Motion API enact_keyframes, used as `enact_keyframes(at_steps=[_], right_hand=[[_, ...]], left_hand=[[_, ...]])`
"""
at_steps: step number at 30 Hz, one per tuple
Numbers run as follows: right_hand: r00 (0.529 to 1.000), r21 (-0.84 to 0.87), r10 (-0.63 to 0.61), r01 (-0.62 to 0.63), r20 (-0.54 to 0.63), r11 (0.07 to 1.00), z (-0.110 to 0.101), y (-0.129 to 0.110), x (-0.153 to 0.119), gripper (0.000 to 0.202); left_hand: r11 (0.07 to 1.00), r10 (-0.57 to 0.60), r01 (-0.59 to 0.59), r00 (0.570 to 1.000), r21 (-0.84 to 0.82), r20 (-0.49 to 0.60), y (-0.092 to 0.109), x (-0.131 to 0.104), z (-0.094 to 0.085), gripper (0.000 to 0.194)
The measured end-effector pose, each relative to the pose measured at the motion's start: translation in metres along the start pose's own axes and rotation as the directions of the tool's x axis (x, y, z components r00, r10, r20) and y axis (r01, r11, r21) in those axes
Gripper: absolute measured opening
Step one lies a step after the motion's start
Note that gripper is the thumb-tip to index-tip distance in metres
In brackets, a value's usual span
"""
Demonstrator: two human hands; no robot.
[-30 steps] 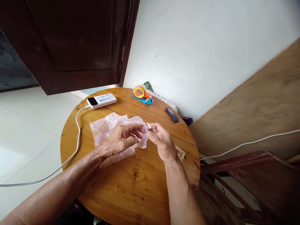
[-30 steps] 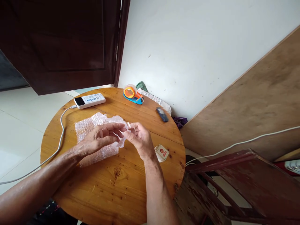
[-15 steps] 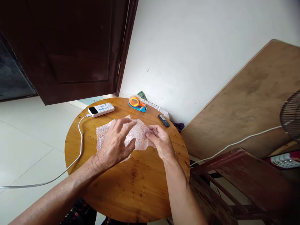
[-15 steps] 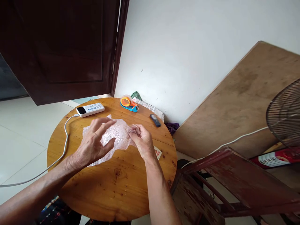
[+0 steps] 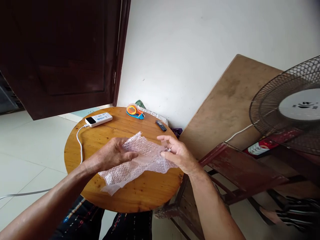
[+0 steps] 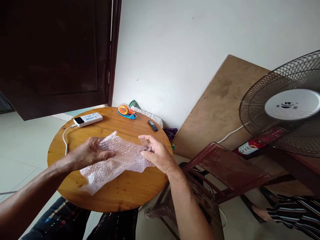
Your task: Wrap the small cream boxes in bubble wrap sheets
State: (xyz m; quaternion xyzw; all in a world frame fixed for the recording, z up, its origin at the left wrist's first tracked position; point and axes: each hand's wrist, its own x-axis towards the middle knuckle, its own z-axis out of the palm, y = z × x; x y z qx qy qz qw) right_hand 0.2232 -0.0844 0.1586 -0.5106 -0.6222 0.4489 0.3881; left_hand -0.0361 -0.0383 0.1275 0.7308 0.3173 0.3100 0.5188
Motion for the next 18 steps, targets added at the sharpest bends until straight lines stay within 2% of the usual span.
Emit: enact_keyframes(at_steps=[3, 5, 7, 11, 15, 18], right_hand=[[1.0, -0.055, -0.021, 0.021, 0.009, 0.998, -0.007, -0.004, -0.002, 0.051], [0.999, -0.054, -0.032, 0.034, 0.04, 0.998, -0.007, -0.005, 0.004, 0.053], [0.996, -0.015, -0.038, 0.039, 0.08, 0.999, -0.004, -0.003, 0.016, 0.056], [0.992, 0.049, -0.023, 0.017, 0.121, 0.999, 0.003, 0.016, 0.046, 0.06], [0.996, -0.037, -0.002, 0.006, 0.09, 0.999, 0.013, 0.052, 0.078, 0.061], [0.998, -0.102, 0.012, -0.006, 0.058, 0.995, 0.022, 0.078, 0.101, 0.062]], left_hand=[[0.972, -0.013, 0.025, 0.998, -0.235, 0.053, 0.013, -0.015, 0.014, 0.028], [0.9, -0.088, 0.124, 0.991, -0.418, 0.104, 0.013, -0.02, 0.019, 0.029], [0.847, -0.166, 0.194, 0.981, -0.496, 0.1, 0.007, -0.019, 0.019, 0.032], [0.91, -0.238, 0.196, 0.969, -0.366, -0.071, -0.019, -0.006, 0.012, 0.029], [0.949, -0.281, 0.231, 0.928, -0.215, -0.246, -0.058, 0.013, 0.005, 0.021], [0.957, -0.274, 0.29, 0.902, -0.004, -0.334, -0.084, 0.02, 0.0, 0.012]])
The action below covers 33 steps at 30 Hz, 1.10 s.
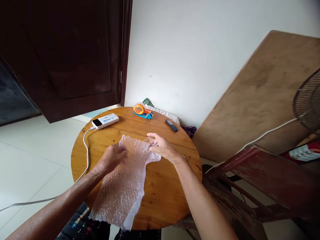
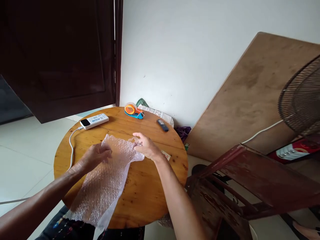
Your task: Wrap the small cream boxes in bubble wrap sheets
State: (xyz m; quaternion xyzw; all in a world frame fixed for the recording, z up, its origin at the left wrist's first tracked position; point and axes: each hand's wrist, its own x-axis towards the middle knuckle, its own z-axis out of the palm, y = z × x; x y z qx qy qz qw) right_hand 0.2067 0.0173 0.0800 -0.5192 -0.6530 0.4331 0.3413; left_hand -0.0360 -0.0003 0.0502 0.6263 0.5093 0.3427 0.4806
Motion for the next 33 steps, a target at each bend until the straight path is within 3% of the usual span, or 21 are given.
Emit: enact_keyframes(at_steps=[2, 4, 6, 8, 10, 12, 14, 17, 25, 31, 33], right_hand=[[1.0, -0.045, 0.012, -0.012, -0.007, 0.999, 0.007, 0.012, 0.013, 0.063], [1.0, -0.087, 0.007, -0.009, -0.016, 0.996, 0.012, 0.021, 0.023, 0.064], [0.999, -0.098, -0.022, 0.019, -0.028, 0.995, 0.016, 0.027, 0.029, 0.064], [0.998, -0.083, -0.052, 0.05, -0.029, 0.995, 0.018, 0.031, 0.034, 0.063], [0.998, -0.067, -0.068, 0.067, -0.018, 0.996, 0.02, 0.034, 0.036, 0.061], [0.998, -0.068, -0.066, 0.066, -0.007, 0.996, 0.021, 0.035, 0.037, 0.06], [0.998, -0.085, -0.065, 0.063, -0.014, 0.994, 0.021, 0.035, 0.037, 0.057], [0.998, -0.126, -0.051, 0.045, -0.044, 0.991, 0.017, 0.033, 0.039, 0.047], [0.985, -0.138, 0.035, -0.059, -0.171, 0.989, 0.013, 0.04, 0.06, 0.021], [0.959, -0.212, -0.158, 0.109, -0.233, 0.971, 0.017, 0.044, 0.07, 0.019], [0.935, -0.213, -0.252, 0.201, -0.25, 0.956, 0.017, 0.046, 0.07, 0.02]], left_hand=[[0.974, 0.015, 0.003, 0.997, 0.225, -0.08, -0.008, 0.003, -0.003, 0.011], [0.897, 0.095, 0.004, 0.974, 0.441, -0.203, -0.01, 0.002, -0.007, 0.031], [0.804, 0.301, -0.065, 0.901, 0.591, -0.311, -0.005, -0.003, -0.008, 0.044], [0.723, 0.463, -0.187, 0.845, 0.665, -0.266, 0.001, -0.006, -0.004, 0.037], [0.662, 0.509, -0.325, 0.856, 0.675, -0.088, 0.007, -0.005, 0.007, 0.023], [0.629, 0.508, -0.436, 0.857, 0.643, 0.084, 0.01, -0.001, 0.02, 0.017], [0.585, 0.504, -0.531, 0.83, 0.613, 0.237, 0.009, 0.004, 0.032, 0.019], [0.563, 0.444, -0.561, 0.825, 0.607, 0.35, 0.006, 0.007, 0.044, 0.025], [0.531, 0.251, -0.473, 0.88, 0.703, 0.402, 0.013, -0.006, 0.049, 0.023], [0.526, 0.254, -0.51, 0.858, 0.681, 0.446, 0.02, -0.007, 0.045, 0.022], [0.552, 0.239, -0.48, 0.874, 0.681, 0.422, 0.022, -0.001, 0.042, 0.017]])
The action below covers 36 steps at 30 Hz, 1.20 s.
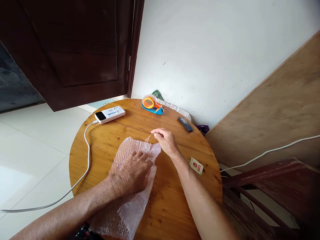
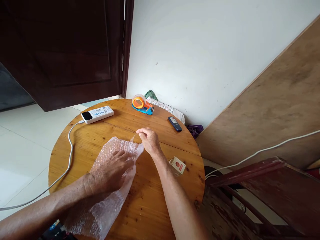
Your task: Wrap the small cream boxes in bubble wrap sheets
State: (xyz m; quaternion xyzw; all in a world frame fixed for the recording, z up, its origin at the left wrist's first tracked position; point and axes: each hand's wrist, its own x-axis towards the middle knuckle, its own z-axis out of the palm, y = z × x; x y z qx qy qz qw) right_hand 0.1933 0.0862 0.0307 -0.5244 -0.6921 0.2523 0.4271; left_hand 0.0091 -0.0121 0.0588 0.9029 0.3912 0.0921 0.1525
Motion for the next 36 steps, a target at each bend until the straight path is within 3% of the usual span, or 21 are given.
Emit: enact_keyframes(at_steps=[2, 5, 9, 12, 14, 17, 19, 22, 28, 30, 33, 36], right_hand=[[0.998, 0.066, -0.057, 0.059, -0.029, 0.996, 0.0, 0.002, 0.0, 0.019], [0.997, 0.168, -0.058, 0.067, -0.055, 0.983, 0.0, 0.003, -0.002, 0.018], [0.999, 0.262, -0.029, 0.039, -0.039, 0.964, 0.001, 0.0, -0.006, 0.017], [0.999, 0.294, -0.025, 0.03, -0.02, 0.955, 0.001, -0.002, -0.009, 0.018], [1.0, 0.301, -0.026, 0.029, -0.014, 0.953, 0.001, -0.003, -0.01, 0.018], [0.999, 0.317, -0.033, 0.038, -0.023, 0.948, 0.003, -0.002, -0.011, 0.018], [0.999, 0.33, -0.039, 0.043, -0.018, 0.943, 0.005, -0.003, -0.011, 0.019], [0.998, 0.326, -0.053, 0.057, -0.021, 0.944, 0.005, -0.007, -0.013, 0.019], [0.985, 0.072, -0.101, 0.112, -0.142, 0.991, -0.01, -0.038, -0.025, 0.023], [0.965, -0.035, -0.256, 0.255, -0.049, 0.966, -0.011, -0.055, -0.031, 0.022], [0.864, -0.185, -0.45, 0.492, 0.227, 0.851, -0.005, -0.075, -0.041, 0.022], [0.807, -0.321, -0.394, 0.551, 0.441, 0.77, 0.001, -0.085, -0.047, 0.017]], left_hand=[[0.993, -0.102, 0.098, 0.993, -0.06, -0.061, -0.007, 0.006, -0.004, 0.018], [0.964, -0.254, 0.226, 0.938, -0.141, -0.236, -0.02, 0.016, -0.005, 0.022], [0.955, -0.293, 0.257, 0.887, -0.148, -0.356, -0.037, 0.028, 0.0, 0.022], [0.943, -0.329, 0.267, 0.835, -0.198, -0.441, -0.044, 0.039, 0.003, 0.039], [0.931, -0.343, 0.243, 0.837, -0.272, -0.426, -0.046, 0.048, 0.001, 0.048], [0.88, -0.35, 0.194, 0.882, -0.434, -0.315, -0.048, 0.06, -0.002, 0.038], [0.779, -0.403, 0.213, 0.89, -0.59, -0.211, -0.05, 0.066, -0.003, 0.028], [0.559, -0.496, 0.234, 0.863, -0.796, -0.094, -0.054, 0.07, 0.002, 0.024], [0.241, -0.531, 0.038, 0.841, -0.97, -0.1, -0.058, 0.069, 0.005, 0.024], [0.17, -0.532, -0.02, 0.84, -0.985, -0.109, -0.059, 0.069, 0.001, 0.026], [0.062, -0.539, -0.011, 0.841, -0.998, -0.043, -0.063, 0.07, -0.002, 0.029], [0.007, -0.559, -0.021, 0.829, -1.0, -0.021, -0.068, 0.071, -0.002, 0.028]])
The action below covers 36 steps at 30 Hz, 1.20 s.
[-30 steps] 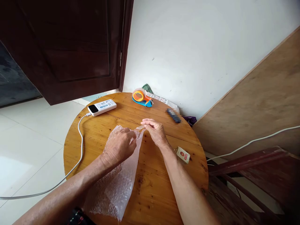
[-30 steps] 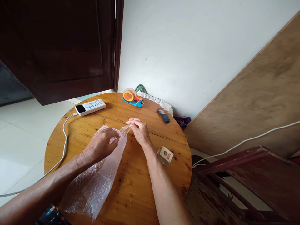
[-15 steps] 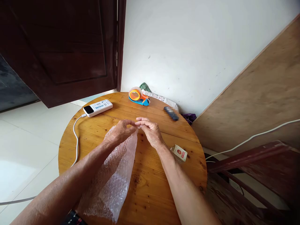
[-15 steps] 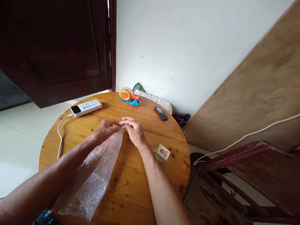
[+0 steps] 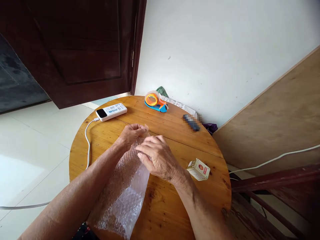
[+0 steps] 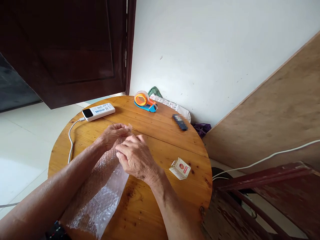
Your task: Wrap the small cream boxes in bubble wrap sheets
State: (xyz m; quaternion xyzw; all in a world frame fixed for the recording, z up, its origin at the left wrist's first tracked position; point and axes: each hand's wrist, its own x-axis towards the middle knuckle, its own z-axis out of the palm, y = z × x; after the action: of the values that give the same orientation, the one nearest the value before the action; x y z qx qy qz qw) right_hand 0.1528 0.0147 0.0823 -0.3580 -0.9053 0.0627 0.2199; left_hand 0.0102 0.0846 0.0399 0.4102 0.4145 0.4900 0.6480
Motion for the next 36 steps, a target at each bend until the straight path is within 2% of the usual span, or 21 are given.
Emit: enact_keyframes(at_steps=[3, 8, 12, 14, 17, 19, 22, 26, 30, 36], right_hand=[[0.992, -0.084, 0.073, -0.065, 0.099, 0.994, -0.003, -0.002, -0.002, 0.023], [0.965, -0.109, 0.226, -0.212, 0.132, 0.971, -0.009, 0.014, -0.009, 0.033], [0.887, 0.023, 0.455, -0.458, 0.079, 0.889, 0.003, 0.034, -0.01, 0.021], [0.851, 0.149, 0.525, -0.52, 0.005, 0.841, 0.011, 0.043, -0.009, 0.014], [0.799, 0.376, 0.593, -0.521, -0.101, 0.766, 0.021, 0.049, -0.007, 0.018], [0.771, 0.508, 0.628, -0.499, -0.109, 0.702, 0.024, 0.05, -0.006, 0.028], [0.758, 0.644, 0.644, -0.445, -0.098, 0.622, 0.025, 0.048, -0.004, 0.032], [0.756, 0.705, 0.638, -0.37, -0.15, 0.605, 0.025, 0.046, -0.003, 0.022], [0.737, 0.729, 0.652, -0.346, -0.179, 0.591, 0.03, 0.047, -0.003, 0.017], [0.67, 0.809, 0.73, -0.349, -0.137, 0.472, 0.034, 0.05, -0.002, 0.021]], left_hand=[[1.0, 0.021, -0.021, 1.0, 0.008, -0.019, 0.0, 0.001, -0.001, 0.027], [1.0, 0.014, -0.014, 1.0, 0.025, -0.009, 0.001, 0.0, 0.0, 0.027], [0.999, 0.025, -0.026, 0.999, 0.029, 0.031, -0.001, -0.001, 0.001, 0.026], [0.999, 0.037, -0.039, 0.997, 0.03, 0.062, -0.002, -0.001, 0.0, 0.025], [0.997, 0.06, -0.065, 0.992, 0.04, 0.115, -0.001, -0.002, 0.0, 0.024], [0.995, 0.068, -0.077, 0.985, 0.056, 0.16, -0.001, -0.003, 0.0, 0.024], [0.992, 0.064, -0.085, 0.974, 0.088, 0.217, 0.0, -0.004, 0.0, 0.025], [0.983, 0.065, -0.102, 0.971, 0.153, 0.229, 0.0, -0.004, -0.001, 0.023], [0.979, 0.058, -0.102, 0.968, 0.174, 0.245, 0.003, -0.005, -0.003, 0.019], [0.998, -0.003, -0.014, 0.972, 0.067, 0.235, -0.001, 0.002, -0.009, 0.016]])
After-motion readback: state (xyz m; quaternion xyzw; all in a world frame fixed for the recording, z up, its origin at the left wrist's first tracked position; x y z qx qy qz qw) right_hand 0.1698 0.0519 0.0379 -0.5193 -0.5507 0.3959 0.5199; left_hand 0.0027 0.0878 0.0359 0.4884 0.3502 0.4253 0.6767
